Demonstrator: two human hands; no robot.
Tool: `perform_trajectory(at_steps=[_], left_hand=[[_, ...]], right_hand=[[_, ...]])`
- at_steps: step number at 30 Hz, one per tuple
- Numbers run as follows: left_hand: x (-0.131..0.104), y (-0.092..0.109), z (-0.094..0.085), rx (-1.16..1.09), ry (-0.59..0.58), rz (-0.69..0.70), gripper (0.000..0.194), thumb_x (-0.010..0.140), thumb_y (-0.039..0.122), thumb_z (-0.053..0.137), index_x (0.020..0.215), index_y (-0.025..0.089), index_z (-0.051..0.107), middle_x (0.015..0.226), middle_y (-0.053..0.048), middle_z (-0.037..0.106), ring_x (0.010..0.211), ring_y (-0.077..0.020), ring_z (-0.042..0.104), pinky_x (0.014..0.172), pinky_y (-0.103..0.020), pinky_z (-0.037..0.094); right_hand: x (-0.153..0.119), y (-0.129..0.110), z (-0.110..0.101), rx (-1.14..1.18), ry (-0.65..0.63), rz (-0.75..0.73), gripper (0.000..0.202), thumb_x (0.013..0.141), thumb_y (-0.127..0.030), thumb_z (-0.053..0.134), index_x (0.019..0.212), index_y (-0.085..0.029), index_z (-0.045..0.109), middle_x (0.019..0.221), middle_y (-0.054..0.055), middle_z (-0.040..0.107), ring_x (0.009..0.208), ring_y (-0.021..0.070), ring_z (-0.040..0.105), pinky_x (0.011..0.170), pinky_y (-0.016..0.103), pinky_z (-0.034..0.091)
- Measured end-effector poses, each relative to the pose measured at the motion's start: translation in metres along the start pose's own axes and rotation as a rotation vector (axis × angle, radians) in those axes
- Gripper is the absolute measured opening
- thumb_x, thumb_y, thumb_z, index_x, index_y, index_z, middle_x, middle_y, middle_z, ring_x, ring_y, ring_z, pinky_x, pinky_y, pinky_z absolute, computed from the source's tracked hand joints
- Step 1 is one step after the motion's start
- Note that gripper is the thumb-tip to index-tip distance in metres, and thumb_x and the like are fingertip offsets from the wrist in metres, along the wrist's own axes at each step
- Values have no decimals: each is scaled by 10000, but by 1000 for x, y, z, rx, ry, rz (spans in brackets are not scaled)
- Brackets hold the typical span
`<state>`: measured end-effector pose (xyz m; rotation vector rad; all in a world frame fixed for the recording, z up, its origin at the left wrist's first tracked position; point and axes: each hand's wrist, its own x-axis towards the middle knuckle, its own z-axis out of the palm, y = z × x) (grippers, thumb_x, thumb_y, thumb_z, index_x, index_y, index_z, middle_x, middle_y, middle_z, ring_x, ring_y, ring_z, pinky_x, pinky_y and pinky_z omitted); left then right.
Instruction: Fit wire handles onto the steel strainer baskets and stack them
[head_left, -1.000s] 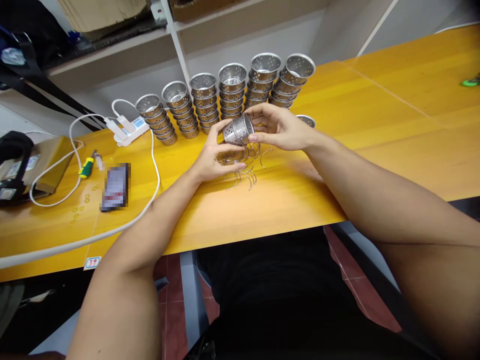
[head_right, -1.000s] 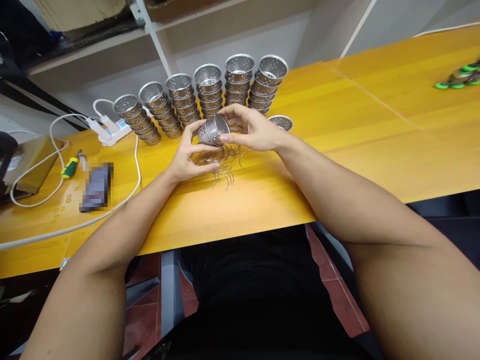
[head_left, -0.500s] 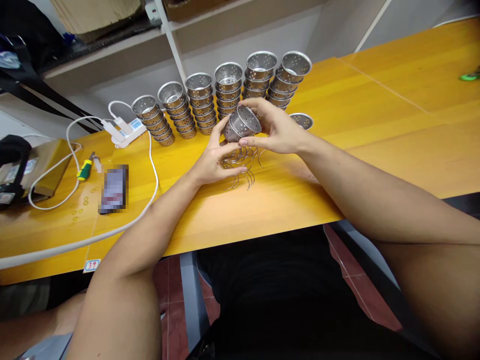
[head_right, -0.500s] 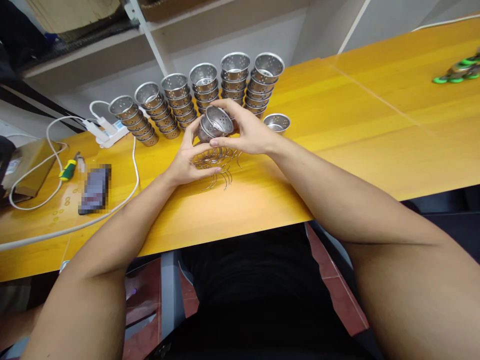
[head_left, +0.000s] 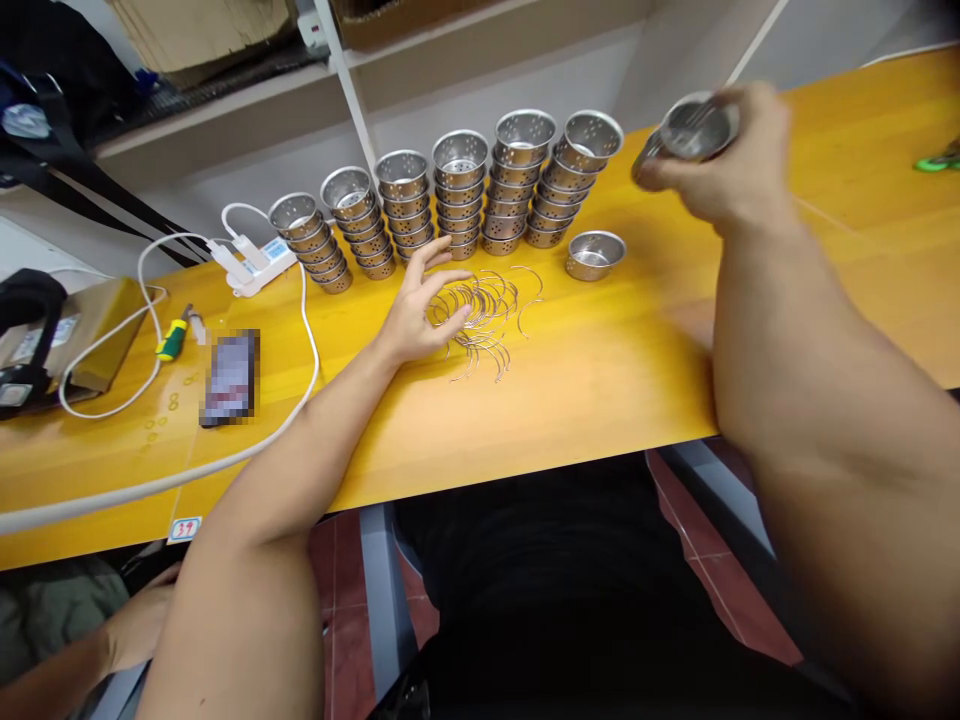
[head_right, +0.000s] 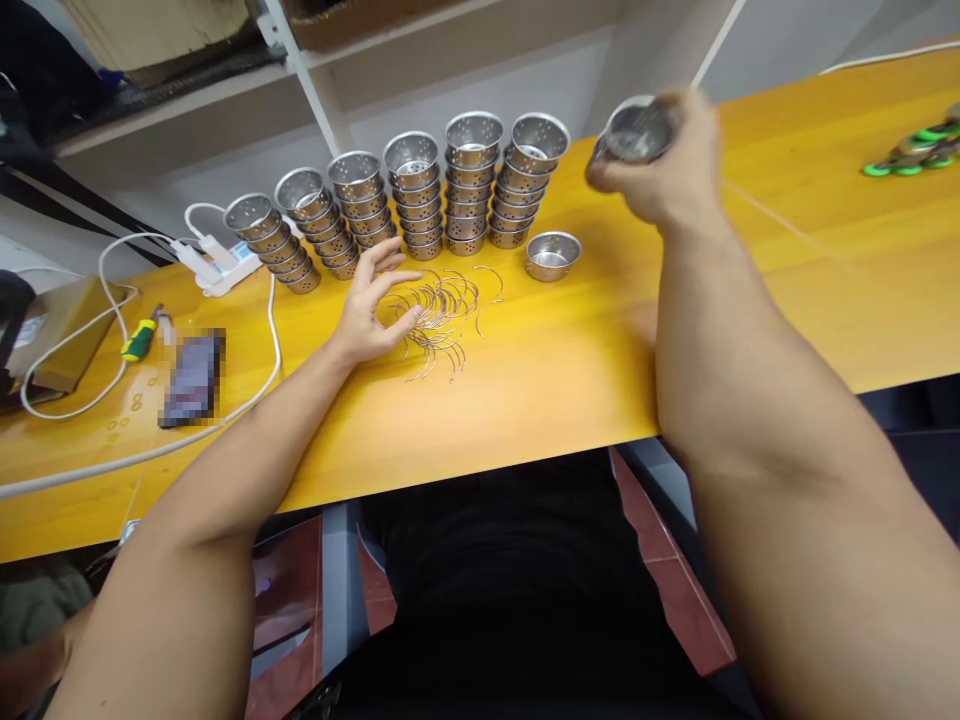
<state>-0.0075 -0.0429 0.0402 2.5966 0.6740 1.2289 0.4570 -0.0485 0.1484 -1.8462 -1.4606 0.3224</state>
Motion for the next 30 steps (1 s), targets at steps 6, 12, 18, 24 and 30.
perform_trajectory(at_steps=[6, 12, 18, 24, 30], left_hand=[[1, 4, 0, 5, -42, -15, 750, 1171, 966, 675, 1539, 327, 815, 1943, -206, 586, 1768, -472, 699, 1507, -846, 576], [1, 6, 0, -2, -50, -42, 725, 1163, 956, 712, 1477, 313, 831, 1921, -206, 611, 1727, -471, 737, 1496, -843, 597], [0, 5, 0, 3, -59, -34, 643, 1199, 857, 713, 1516, 308, 819, 1932, -200, 606, 1735, -457, 727, 1493, -833, 607], [-2, 3, 0, 16, -69, -37, 510, 1204, 702, 764, 1534, 315, 808, 1949, -187, 600, 1762, -448, 702, 1509, -820, 601], [-4, -1, 0, -22, -82, 9, 519, 1215, 677, 764, 1603, 333, 775, 1972, -182, 566, 1765, -451, 697, 1508, -809, 595]], right_hand=[[-7, 3, 40, 17, -92, 26, 1103, 975, -140, 1156, 1935, -25, 626, 1936, 296, 668, 1806, 284, 688, 1475, 331, 481], [-15, -8, 35, 100, -188, 44, 1123, 1037, -63, 1085, 2004, -24, 515, 1952, 319, 638, 1782, 265, 704, 1438, 308, 525], [-30, -17, -4, 91, -278, 180, 1006, 1238, -311, 976, 2070, -124, 441, 1874, 364, 687, 1479, 241, 842, 1242, 431, 592], [-37, -41, -30, -238, -293, 240, 792, 1178, -630, 1014, 1678, -51, 810, 1242, 295, 929, 888, 234, 787, 960, 495, 628], [-41, -56, -1, -422, -597, 87, 546, 1105, -266, 1102, 1520, -45, 825, 1166, 203, 914, 795, 190, 724, 854, 424, 612]])
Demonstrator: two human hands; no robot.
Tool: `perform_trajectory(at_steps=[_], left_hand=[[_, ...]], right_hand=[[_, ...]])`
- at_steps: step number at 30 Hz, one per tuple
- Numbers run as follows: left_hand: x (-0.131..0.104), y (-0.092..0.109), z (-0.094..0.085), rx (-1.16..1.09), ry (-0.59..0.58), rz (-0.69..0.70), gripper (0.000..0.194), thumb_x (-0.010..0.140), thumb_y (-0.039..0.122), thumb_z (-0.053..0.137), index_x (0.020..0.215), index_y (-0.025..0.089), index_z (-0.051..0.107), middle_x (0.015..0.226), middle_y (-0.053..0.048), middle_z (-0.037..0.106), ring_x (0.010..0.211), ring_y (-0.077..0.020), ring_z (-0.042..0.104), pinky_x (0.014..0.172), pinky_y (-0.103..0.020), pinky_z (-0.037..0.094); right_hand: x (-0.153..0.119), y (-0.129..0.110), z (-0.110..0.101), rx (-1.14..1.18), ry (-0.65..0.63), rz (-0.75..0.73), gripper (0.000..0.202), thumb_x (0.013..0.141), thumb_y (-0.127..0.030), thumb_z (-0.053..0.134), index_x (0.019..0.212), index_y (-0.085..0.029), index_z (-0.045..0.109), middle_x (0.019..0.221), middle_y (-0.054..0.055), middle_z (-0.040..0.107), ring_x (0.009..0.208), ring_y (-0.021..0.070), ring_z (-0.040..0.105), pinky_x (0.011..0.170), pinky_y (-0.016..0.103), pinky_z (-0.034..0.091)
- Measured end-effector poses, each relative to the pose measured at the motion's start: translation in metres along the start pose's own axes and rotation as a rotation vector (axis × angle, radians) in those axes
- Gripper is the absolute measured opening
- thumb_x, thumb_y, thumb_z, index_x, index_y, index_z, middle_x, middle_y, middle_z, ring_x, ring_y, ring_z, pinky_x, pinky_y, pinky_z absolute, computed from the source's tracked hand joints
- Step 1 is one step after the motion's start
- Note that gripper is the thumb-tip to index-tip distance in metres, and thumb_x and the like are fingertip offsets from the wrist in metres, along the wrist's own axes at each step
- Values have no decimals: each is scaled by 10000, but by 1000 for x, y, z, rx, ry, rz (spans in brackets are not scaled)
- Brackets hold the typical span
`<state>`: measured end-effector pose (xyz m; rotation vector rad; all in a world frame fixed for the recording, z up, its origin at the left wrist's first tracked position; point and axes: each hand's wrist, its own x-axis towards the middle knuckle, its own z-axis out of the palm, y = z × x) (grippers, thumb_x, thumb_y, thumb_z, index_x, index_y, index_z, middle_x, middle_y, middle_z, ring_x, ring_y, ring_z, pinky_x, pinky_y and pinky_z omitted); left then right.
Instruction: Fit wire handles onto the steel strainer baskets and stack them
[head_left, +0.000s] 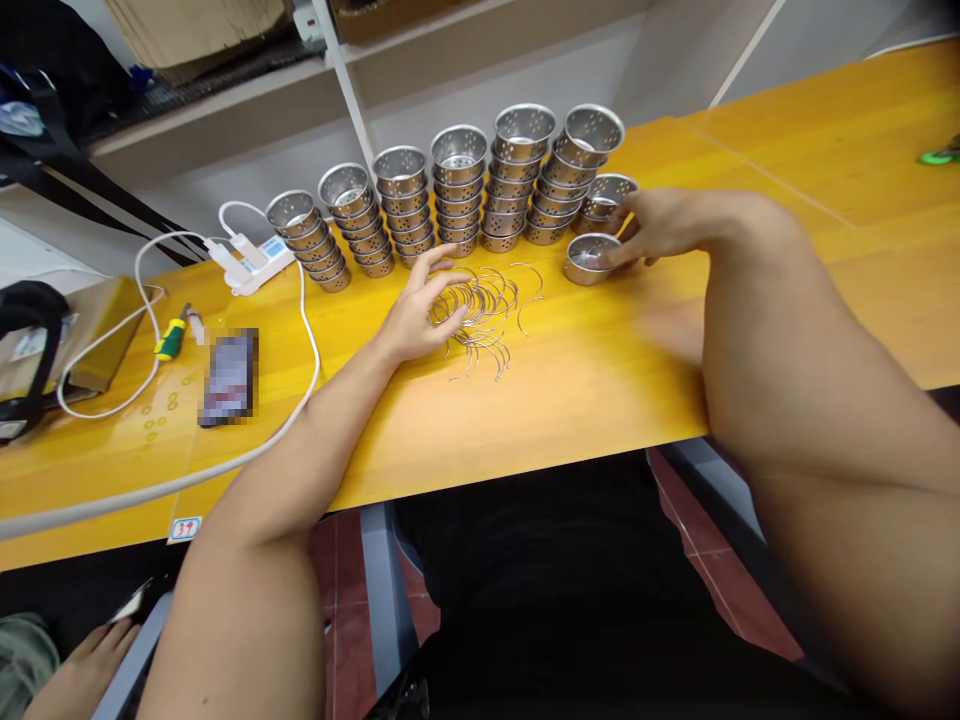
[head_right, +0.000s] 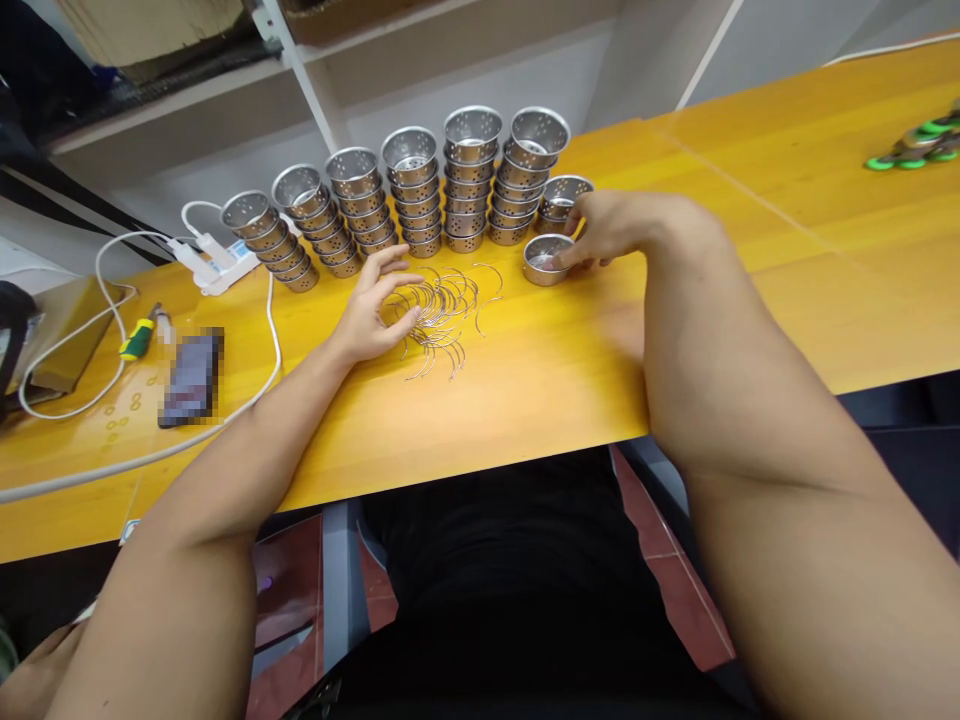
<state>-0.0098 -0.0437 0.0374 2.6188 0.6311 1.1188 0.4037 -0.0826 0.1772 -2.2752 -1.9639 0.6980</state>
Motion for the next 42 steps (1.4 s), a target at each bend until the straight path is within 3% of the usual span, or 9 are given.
perform_trajectory(at_steps=[5, 9, 13, 17, 21, 25, 29, 34, 42], left_hand=[[1, 5, -4, -2, -21, 33, 539, 1247, 697, 711, 1626, 316, 759, 1952, -208, 575, 1767, -451, 693, 1506, -787, 593], [1, 7, -6, 2, -35, 27, 586, 1254, 728, 679, 1671, 319, 727, 1958, -211, 571, 1812, -460, 652, 1508, -770, 596], [-1, 3, 0, -70, -36, -4, 1052, 1133, 905, 795, 1960, 367, 430, 1985, -215, 539, 1806, -486, 652, 1463, -744, 644], [0, 4, 8, -119, -34, -54, 1461, 918, 1075, 937, 2025, 368, 298, 2000, -232, 518, 1817, -525, 639, 1481, -740, 627], [5, 15, 4, -104, -33, -95, 1288, 940, 1079, 919, 1880, 289, 529, 1811, -225, 719, 1715, -490, 740, 1481, -685, 626], [9, 28, -4, -114, -41, -115, 1084, 1012, 1046, 873, 1688, 222, 676, 1593, -205, 839, 1490, -415, 860, 1330, -576, 716], [8, 29, -6, -115, -7, -187, 1107, 1013, 1067, 841, 1687, 213, 639, 1612, -206, 844, 1484, -399, 864, 1310, -543, 709], [5, 19, -8, -75, 0, -194, 1054, 1021, 978, 886, 1721, 242, 604, 1648, -197, 815, 1495, -400, 840, 1312, -557, 693], [2, 15, -13, 78, -48, -148, 888, 1088, 747, 880, 1782, 284, 577, 1671, -181, 740, 1573, -436, 755, 1387, -623, 653]], right_hand=[[10, -9, 11, -120, 0, -107, 528, 1197, -96, 907, 1701, -63, 752, 1378, 228, 888, 853, 205, 712, 891, 421, 600], [13, -15, 18, -106, 124, -262, 110, 1170, -29, 832, 1185, -137, 834, 1180, 165, 873, 892, 208, 659, 886, 418, 542], [4, -39, 42, 294, 194, -481, 269, 1078, 34, 794, 1038, -211, 689, 930, 69, 813, 786, 194, 730, 748, 372, 539], [-9, -80, 87, 581, 125, -614, 292, 970, -149, 906, 1175, -239, 719, 854, 26, 804, 656, 270, 794, 629, 388, 595], [-14, -107, 122, 606, 81, -666, 331, 990, -312, 883, 1250, -259, 685, 806, 18, 802, 658, 316, 799, 648, 444, 651], [-9, -105, 128, 367, 397, -769, 201, 1119, -417, 848, 1156, -247, 748, 1081, 123, 876, 1005, 379, 863, 973, 558, 709], [-5, -96, 121, 297, 552, -925, 289, 1235, -501, 744, 1402, -274, 807, 1435, 174, 828, 1333, 426, 821, 1148, 610, 699], [-3, -96, 123, 371, 472, -1108, 290, 1212, -557, 729, 1200, -276, 804, 1326, 139, 763, 1093, 337, 757, 1007, 562, 712], [-4, -99, 132, 486, 289, -946, 577, 1138, -769, 863, 977, -250, 669, 1124, 86, 625, 977, 281, 616, 957, 498, 635]])
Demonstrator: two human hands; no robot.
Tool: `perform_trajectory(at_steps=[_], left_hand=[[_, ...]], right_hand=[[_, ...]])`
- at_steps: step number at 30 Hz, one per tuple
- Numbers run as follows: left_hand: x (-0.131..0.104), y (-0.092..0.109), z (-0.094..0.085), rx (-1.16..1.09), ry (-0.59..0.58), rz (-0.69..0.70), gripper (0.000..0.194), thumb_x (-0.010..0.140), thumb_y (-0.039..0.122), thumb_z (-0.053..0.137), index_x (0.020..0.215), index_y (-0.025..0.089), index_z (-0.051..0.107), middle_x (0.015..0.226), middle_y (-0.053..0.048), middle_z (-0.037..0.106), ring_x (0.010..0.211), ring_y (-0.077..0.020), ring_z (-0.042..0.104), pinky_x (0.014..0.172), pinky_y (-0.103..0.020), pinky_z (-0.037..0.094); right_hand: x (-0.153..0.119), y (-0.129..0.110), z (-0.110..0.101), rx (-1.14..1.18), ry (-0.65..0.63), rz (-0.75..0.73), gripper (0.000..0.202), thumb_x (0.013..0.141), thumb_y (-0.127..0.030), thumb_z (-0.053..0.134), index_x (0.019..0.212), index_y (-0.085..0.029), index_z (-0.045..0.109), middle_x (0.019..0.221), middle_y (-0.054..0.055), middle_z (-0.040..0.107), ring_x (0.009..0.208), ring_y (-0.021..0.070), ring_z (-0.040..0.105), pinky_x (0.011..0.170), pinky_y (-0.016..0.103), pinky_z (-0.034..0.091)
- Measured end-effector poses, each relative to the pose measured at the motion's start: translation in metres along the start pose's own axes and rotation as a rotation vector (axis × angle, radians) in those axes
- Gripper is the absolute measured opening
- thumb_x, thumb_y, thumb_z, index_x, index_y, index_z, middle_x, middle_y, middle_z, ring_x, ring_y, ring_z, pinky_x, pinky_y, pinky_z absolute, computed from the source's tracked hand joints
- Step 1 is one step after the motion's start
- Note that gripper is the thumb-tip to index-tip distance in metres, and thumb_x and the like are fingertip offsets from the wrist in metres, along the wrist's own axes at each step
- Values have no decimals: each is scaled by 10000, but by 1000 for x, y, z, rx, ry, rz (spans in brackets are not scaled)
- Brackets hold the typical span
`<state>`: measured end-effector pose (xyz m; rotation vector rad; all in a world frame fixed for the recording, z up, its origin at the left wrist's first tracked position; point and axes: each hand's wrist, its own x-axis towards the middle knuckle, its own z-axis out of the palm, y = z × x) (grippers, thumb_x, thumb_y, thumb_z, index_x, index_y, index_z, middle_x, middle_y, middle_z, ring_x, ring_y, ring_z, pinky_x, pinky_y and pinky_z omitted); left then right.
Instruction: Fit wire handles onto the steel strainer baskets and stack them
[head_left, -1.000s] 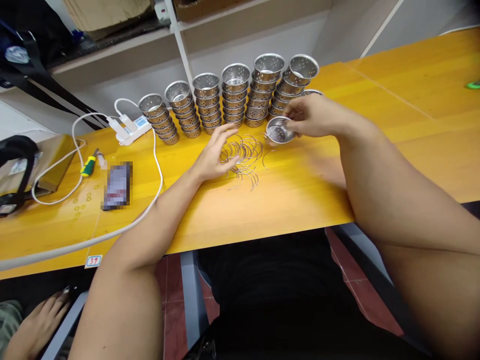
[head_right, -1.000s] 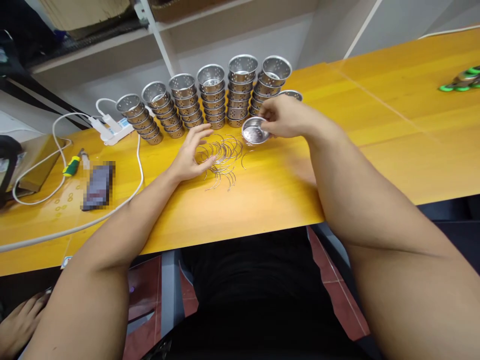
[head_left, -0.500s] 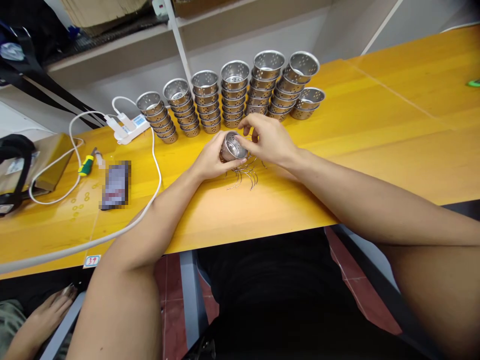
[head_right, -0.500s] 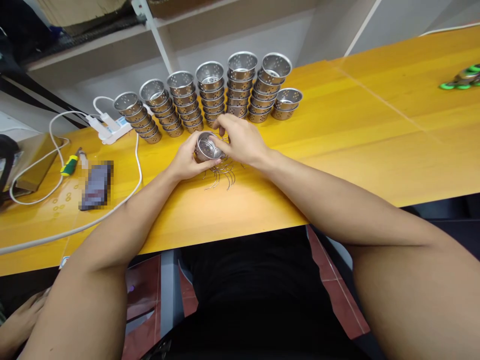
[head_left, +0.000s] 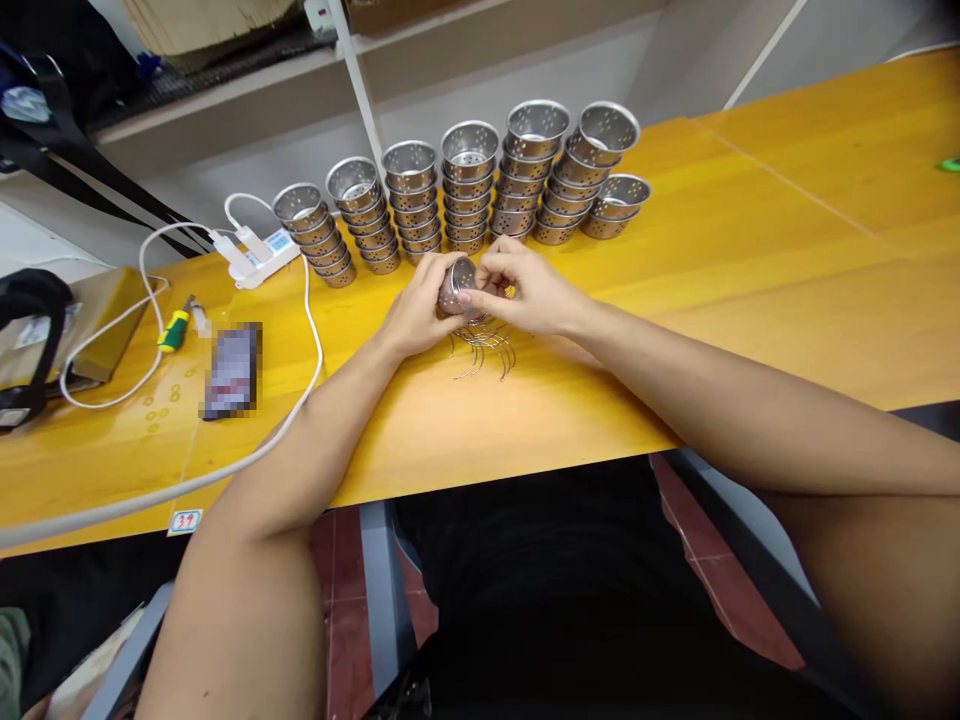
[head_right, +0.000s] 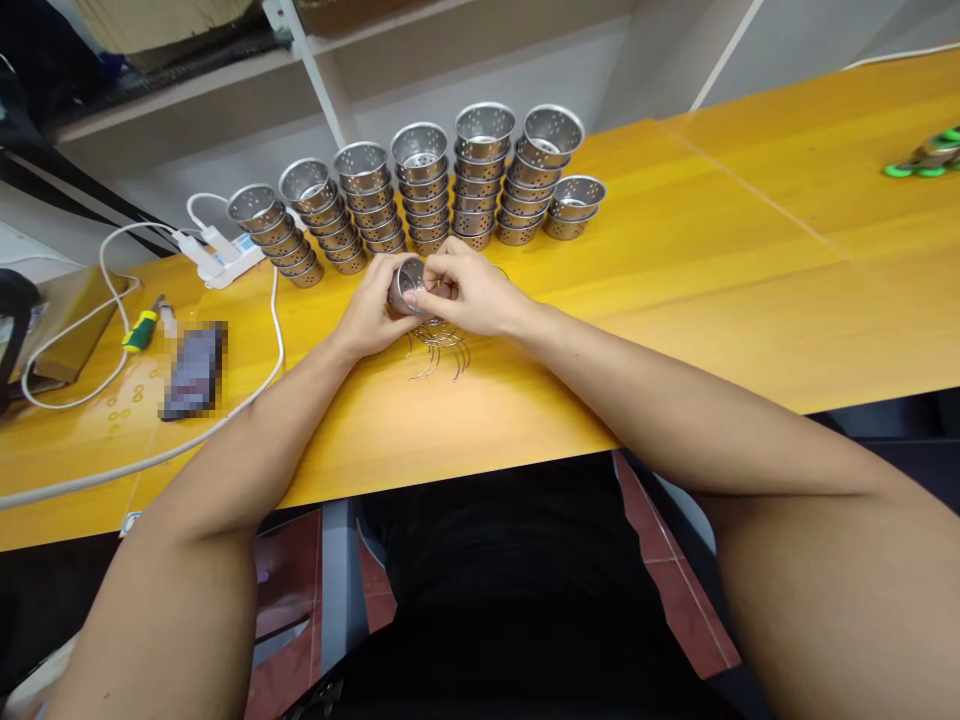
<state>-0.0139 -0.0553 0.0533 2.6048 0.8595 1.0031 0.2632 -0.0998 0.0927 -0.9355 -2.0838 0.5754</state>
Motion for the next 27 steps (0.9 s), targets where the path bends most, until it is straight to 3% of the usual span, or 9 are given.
perform_trajectory(at_steps=[4, 12, 17, 21, 24, 27], left_hand=[[1, -3, 0, 22, -15, 9, 842, 1149, 744, 766, 1811, 280, 529, 1746, -194, 675, 1662, -436, 705, 1417, -619, 645], [3, 0, 3, -14, 4, 10, 949, 1133, 975, 653, 1772, 279, 562, 1734, -209, 657, 1630, -433, 717, 1338, -596, 688], [4, -2, 2, -50, 24, -31, 1056, 1063, 1073, 704, 1749, 278, 593, 1734, -214, 672, 1644, -442, 705, 1404, -611, 649], [2, -26, 6, -78, 103, -69, 1180, 969, 1179, 723, 1713, 273, 584, 1694, -215, 712, 1649, -456, 713, 1464, -643, 597], [-1, -45, 10, -97, 156, -119, 1311, 895, 1208, 790, 1770, 281, 485, 1744, -225, 691, 1692, -462, 707, 1480, -661, 579], [-1, -46, 11, -124, 189, -150, 1376, 859, 1216, 825, 1799, 289, 435, 1741, -226, 692, 1654, -450, 744, 1447, -665, 607]], right_hand=[[0, -7, -2, -119, -13, 22, 474, 1153, -672, 847, 1028, -259, 652, 1075, 84, 652, 973, 294, 606, 996, 497, 587], [-1, -5, -9, -158, -108, -66, 386, 1197, -605, 742, 1030, -257, 742, 1104, 103, 643, 1000, 329, 659, 977, 520, 597], [-1, -4, -12, -107, -116, -114, 548, 1236, -761, 710, 1024, -262, 790, 1158, 118, 673, 1051, 335, 678, 1027, 536, 636], [1, -2, -23, 34, -196, -166, 752, 1191, -993, 658, 1025, -270, 787, 1140, 113, 727, 1037, 319, 700, 1021, 520, 646], [1, 10, -33, 25, -235, -140, 746, 1174, -1001, 680, 1068, -275, 812, 1159, 114, 766, 1022, 316, 728, 993, 514, 651], [0, 27, -39, -139, -247, -93, 669, 1169, -916, 729, 1119, -260, 847, 1189, 134, 765, 1005, 327, 723, 1014, 546, 650]])
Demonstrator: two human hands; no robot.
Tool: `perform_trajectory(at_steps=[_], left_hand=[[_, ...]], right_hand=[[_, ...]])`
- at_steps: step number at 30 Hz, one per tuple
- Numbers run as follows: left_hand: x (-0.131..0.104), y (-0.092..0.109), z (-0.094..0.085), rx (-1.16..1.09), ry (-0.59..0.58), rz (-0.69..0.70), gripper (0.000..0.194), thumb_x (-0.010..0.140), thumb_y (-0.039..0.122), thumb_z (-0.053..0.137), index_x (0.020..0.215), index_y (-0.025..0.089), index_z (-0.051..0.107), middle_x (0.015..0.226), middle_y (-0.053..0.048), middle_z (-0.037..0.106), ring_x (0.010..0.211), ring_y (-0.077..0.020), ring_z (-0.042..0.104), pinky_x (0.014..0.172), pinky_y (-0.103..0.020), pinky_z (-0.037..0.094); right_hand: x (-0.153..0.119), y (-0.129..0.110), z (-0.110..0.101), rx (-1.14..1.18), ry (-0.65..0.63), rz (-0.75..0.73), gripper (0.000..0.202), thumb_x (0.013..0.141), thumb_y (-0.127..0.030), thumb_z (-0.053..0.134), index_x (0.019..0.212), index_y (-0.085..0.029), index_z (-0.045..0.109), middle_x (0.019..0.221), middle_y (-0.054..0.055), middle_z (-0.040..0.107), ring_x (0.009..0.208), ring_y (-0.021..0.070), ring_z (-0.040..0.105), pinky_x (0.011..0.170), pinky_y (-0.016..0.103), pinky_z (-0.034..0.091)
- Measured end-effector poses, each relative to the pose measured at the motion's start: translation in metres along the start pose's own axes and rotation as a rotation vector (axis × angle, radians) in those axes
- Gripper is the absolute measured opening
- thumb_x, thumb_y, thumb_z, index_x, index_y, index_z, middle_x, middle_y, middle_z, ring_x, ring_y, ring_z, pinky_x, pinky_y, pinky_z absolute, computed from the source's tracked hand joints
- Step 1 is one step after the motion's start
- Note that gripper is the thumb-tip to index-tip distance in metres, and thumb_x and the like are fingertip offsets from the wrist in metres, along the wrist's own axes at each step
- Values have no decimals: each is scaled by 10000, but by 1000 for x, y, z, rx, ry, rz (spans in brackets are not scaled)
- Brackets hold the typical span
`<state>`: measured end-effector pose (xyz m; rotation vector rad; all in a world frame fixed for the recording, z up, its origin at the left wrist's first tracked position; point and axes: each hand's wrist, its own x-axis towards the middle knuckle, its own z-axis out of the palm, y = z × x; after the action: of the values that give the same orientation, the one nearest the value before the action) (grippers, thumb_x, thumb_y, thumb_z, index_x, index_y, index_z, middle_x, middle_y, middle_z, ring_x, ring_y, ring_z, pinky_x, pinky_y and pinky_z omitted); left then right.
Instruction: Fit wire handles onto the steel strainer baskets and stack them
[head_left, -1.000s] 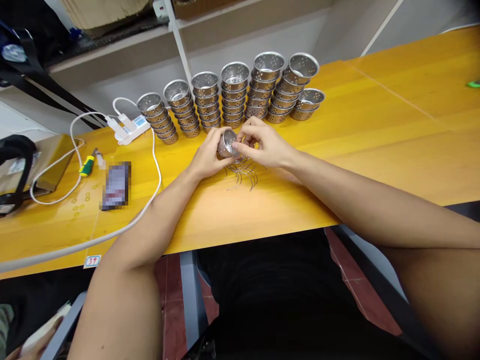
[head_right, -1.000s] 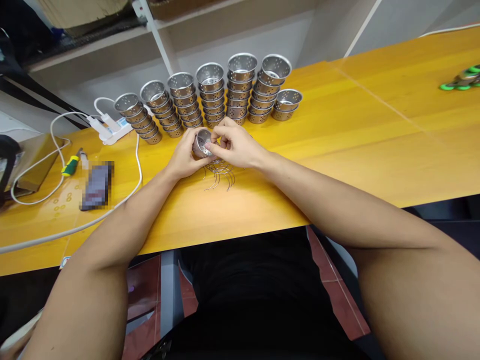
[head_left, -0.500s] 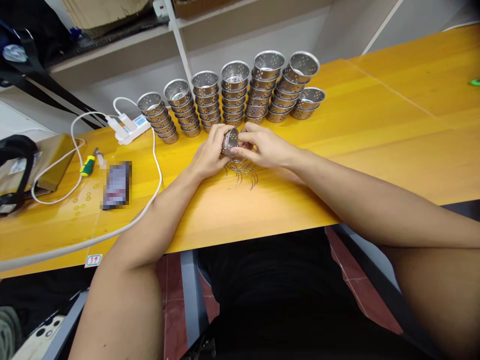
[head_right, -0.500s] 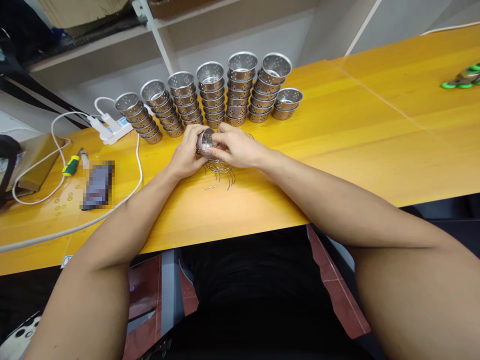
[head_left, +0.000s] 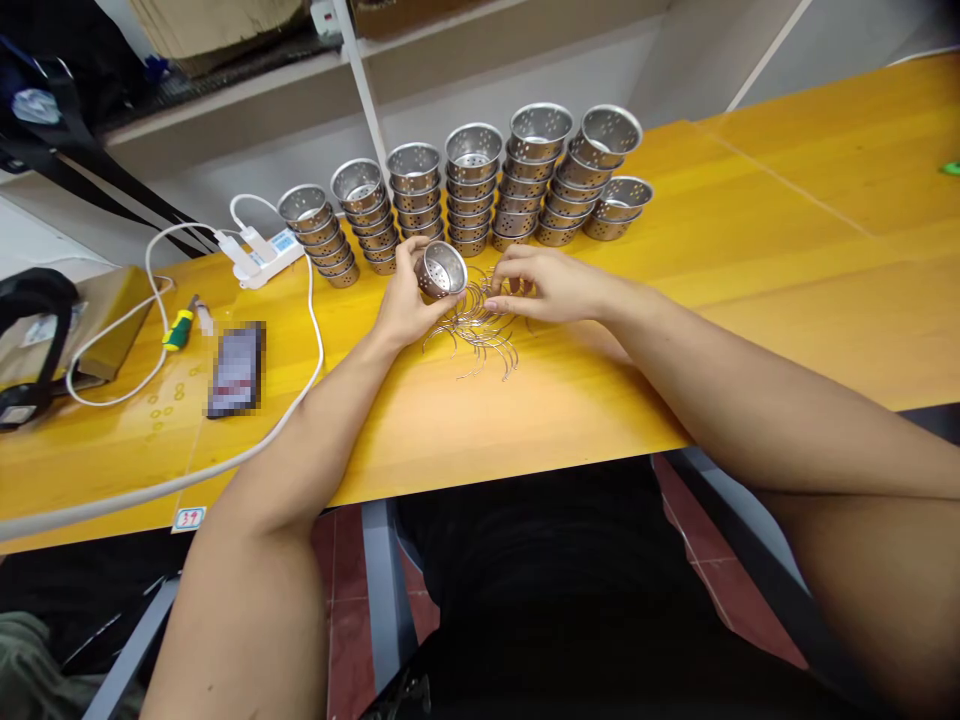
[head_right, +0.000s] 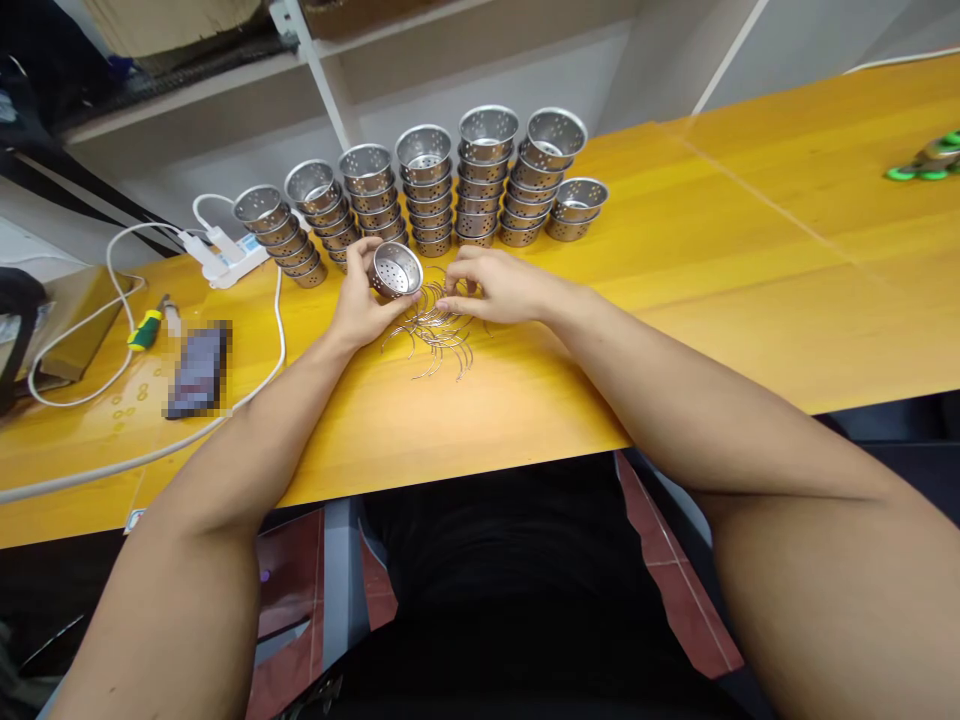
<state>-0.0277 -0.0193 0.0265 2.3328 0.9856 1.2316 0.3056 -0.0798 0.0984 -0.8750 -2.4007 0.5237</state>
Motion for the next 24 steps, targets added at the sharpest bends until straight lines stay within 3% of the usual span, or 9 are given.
perform_trajectory(at_steps=[4, 7, 9, 12, 16, 20, 24], left_hand=[[0, 26, -3, 47, -65, 5, 1258, 875, 1197, 830, 1703, 273, 621, 1720, -228, 708, 1676, -496, 708, 1429, -709, 622], [0, 42, -7, 67, -96, 22, 1186, 887, 1172, 850, 1655, 278, 714, 1637, -221, 741, 1640, -498, 725, 1416, -712, 638], [0, 44, -7, 60, -103, 39, 1171, 909, 1150, 857, 1677, 278, 716, 1616, -216, 758, 1612, -484, 746, 1417, -706, 645], [-1, 38, -2, 13, -109, 69, 1222, 942, 1151, 821, 1780, 283, 623, 1715, -222, 737, 1597, -456, 771, 1369, -661, 699], [-3, 36, 7, -84, -162, 101, 1204, 989, 1125, 798, 1820, 296, 533, 1813, -234, 690, 1595, -431, 794, 1274, -594, 768], [-3, 40, 12, -124, -180, 123, 1118, 1041, 1079, 779, 1819, 320, 522, 1842, -226, 660, 1637, -421, 770, 1271, -588, 776], [-5, 37, 11, -88, -181, 141, 1170, 1056, 992, 825, 1934, 334, 420, 1934, -243, 564, 1631, -439, 761, 1276, -633, 762]], right_hand=[[-4, 12, 4, -124, -30, 76, 626, 1145, -865, 779, 1259, -256, 865, 1242, 171, 781, 1100, 397, 753, 1106, 636, 676], [-5, 7, 10, -118, 87, 96, 837, 1083, -928, 842, 1578, -255, 805, 1488, 231, 767, 1325, 487, 783, 1249, 724, 670], [-3, 1, 12, -78, 142, 41, 1012, 1071, -947, 845, 1791, -252, 690, 1662, 263, 708, 1524, 534, 734, 1379, 763, 615], [0, -6, 15, 16, 119, -67, 1158, 1069, -951, 837, 1958, -271, 539, 1833, 263, 628, 1726, 544, 615, 1497, 770, 534], [3, -12, 16, 38, 147, -61, 1039, 1098, -906, 834, 1909, -290, 629, 1751, 233, 717, 1641, 530, 690, 1456, 779, 562], [3, -26, 10, -46, 209, -26, 1014, 1021, -880, 929, 1816, -281, 741, 1710, 230, 746, 1563, 542, 749, 1392, 768, 609], [-1, -36, -29, -78, 246, 81, 967, 997, -883, 971, 1722, -261, 814, 1574, 238, 798, 1548, 532, 757, 1294, 706, 673]])
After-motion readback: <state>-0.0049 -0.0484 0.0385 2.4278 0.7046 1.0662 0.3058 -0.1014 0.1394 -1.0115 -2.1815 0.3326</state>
